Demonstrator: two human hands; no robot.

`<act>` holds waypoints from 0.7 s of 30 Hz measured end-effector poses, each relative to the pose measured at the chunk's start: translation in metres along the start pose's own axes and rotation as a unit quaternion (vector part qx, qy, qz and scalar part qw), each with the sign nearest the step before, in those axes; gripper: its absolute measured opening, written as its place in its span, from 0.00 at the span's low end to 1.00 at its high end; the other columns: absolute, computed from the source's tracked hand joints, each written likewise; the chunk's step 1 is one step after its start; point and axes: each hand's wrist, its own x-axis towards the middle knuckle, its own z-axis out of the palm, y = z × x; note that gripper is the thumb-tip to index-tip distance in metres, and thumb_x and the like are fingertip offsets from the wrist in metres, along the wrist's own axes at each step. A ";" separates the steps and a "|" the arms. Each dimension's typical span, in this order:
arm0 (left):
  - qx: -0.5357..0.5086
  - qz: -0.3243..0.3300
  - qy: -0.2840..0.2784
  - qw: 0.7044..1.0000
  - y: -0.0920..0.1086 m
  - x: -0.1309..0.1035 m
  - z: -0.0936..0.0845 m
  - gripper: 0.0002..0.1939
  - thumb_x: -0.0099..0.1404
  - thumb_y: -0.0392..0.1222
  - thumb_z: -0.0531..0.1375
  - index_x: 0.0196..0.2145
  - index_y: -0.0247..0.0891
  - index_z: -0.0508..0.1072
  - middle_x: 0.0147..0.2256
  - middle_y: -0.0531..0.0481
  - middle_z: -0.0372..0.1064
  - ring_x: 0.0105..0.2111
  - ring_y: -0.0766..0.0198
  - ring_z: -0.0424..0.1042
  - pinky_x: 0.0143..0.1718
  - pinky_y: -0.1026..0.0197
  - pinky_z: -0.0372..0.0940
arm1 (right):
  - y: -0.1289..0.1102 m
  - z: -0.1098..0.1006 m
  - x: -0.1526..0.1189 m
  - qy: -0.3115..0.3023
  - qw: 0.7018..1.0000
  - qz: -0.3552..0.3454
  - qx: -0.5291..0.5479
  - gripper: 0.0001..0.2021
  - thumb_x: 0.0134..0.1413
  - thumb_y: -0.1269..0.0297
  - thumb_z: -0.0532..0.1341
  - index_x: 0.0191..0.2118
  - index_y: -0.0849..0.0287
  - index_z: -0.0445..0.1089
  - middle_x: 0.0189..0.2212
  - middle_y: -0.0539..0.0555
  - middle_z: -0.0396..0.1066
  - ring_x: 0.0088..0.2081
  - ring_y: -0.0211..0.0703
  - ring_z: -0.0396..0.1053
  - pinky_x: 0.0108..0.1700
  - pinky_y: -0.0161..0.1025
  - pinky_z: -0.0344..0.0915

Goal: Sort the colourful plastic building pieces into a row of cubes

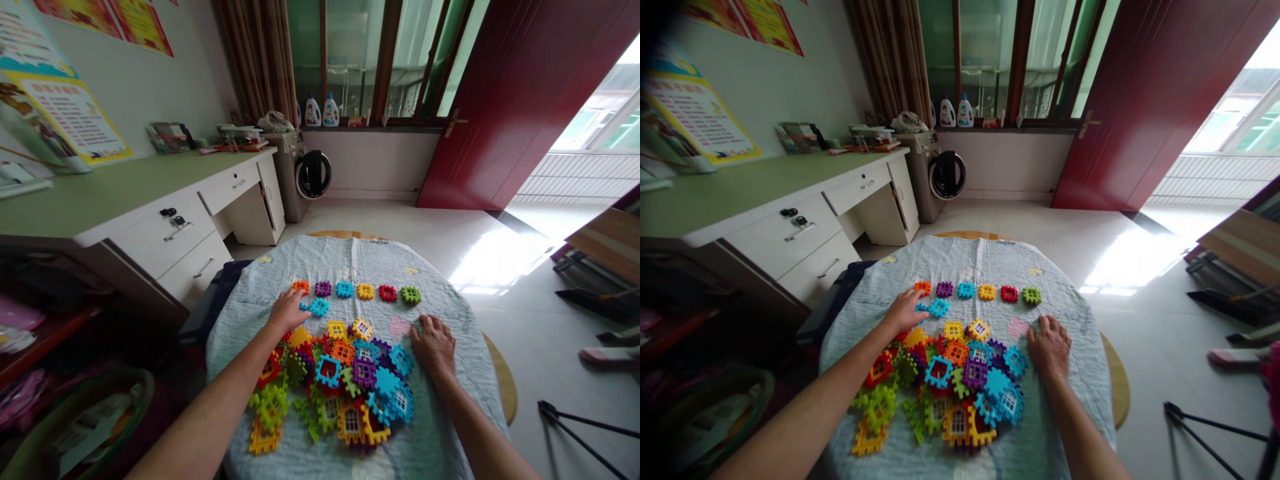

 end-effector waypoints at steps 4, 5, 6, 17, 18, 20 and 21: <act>0.100 -0.056 -0.047 0.992 0.006 -0.009 0.000 0.35 0.49 0.49 0.67 0.54 0.38 0.66 0.51 0.37 0.66 0.51 0.45 0.67 0.51 0.51 0.62 | 0.000 -0.001 0.000 -0.005 1.000 0.000 -0.004 0.19 0.59 0.58 0.52 0.53 0.58 0.66 0.55 0.58 0.65 0.54 0.53 0.61 0.55 0.47 0.55; 0.108 -0.068 -0.052 0.990 0.008 -0.010 0.000 0.33 0.50 0.49 0.66 0.53 0.38 0.66 0.50 0.37 0.67 0.50 0.46 0.68 0.50 0.53 0.63 | 0.000 -0.001 0.000 -0.005 1.000 0.000 -0.005 0.19 0.59 0.58 0.52 0.53 0.58 0.66 0.55 0.59 0.65 0.54 0.53 0.61 0.55 0.47 0.55; 0.113 -0.076 -0.052 0.989 0.010 -0.010 0.000 0.31 0.51 0.48 0.65 0.52 0.39 0.66 0.50 0.38 0.67 0.49 0.48 0.70 0.48 0.54 0.64 | 0.000 -0.001 0.000 -0.004 1.000 -0.001 -0.006 0.19 0.59 0.58 0.52 0.53 0.58 0.66 0.55 0.59 0.65 0.54 0.53 0.61 0.55 0.47 0.55; -0.018 -0.082 -0.017 0.996 -0.006 -0.007 -0.012 0.19 0.59 0.41 0.57 0.49 0.41 0.71 0.43 0.47 0.75 0.44 0.57 0.74 0.45 0.60 0.64 | 0.000 -0.001 0.000 -0.003 1.000 -0.001 -0.003 0.19 0.59 0.58 0.52 0.52 0.58 0.67 0.55 0.59 0.66 0.54 0.53 0.61 0.55 0.48 0.55; -0.039 -0.076 -0.020 0.996 -0.007 -0.006 -0.013 0.17 0.61 0.39 0.55 0.47 0.41 0.72 0.41 0.48 0.76 0.43 0.59 0.74 0.45 0.61 0.64 | 0.000 -0.001 0.000 -0.003 1.000 -0.001 -0.004 0.19 0.60 0.58 0.52 0.52 0.58 0.67 0.55 0.58 0.66 0.54 0.53 0.61 0.55 0.48 0.55; -0.063 -0.065 -0.025 0.996 -0.010 -0.002 -0.014 0.15 0.63 0.36 0.51 0.45 0.41 0.73 0.39 0.51 0.77 0.42 0.62 0.74 0.44 0.63 0.64 | 0.001 0.000 -0.001 -0.002 1.000 -0.001 -0.005 0.18 0.60 0.58 0.52 0.52 0.58 0.67 0.55 0.58 0.66 0.54 0.53 0.61 0.55 0.48 0.55; -0.068 -0.062 -0.027 0.995 -0.011 0.000 -0.015 0.16 0.63 0.34 0.50 0.44 0.41 0.73 0.38 0.52 0.77 0.41 0.63 0.75 0.43 0.64 0.64 | 0.001 0.000 -0.001 0.000 1.000 -0.002 -0.005 0.18 0.60 0.58 0.52 0.52 0.58 0.66 0.55 0.58 0.66 0.54 0.53 0.61 0.55 0.48 0.55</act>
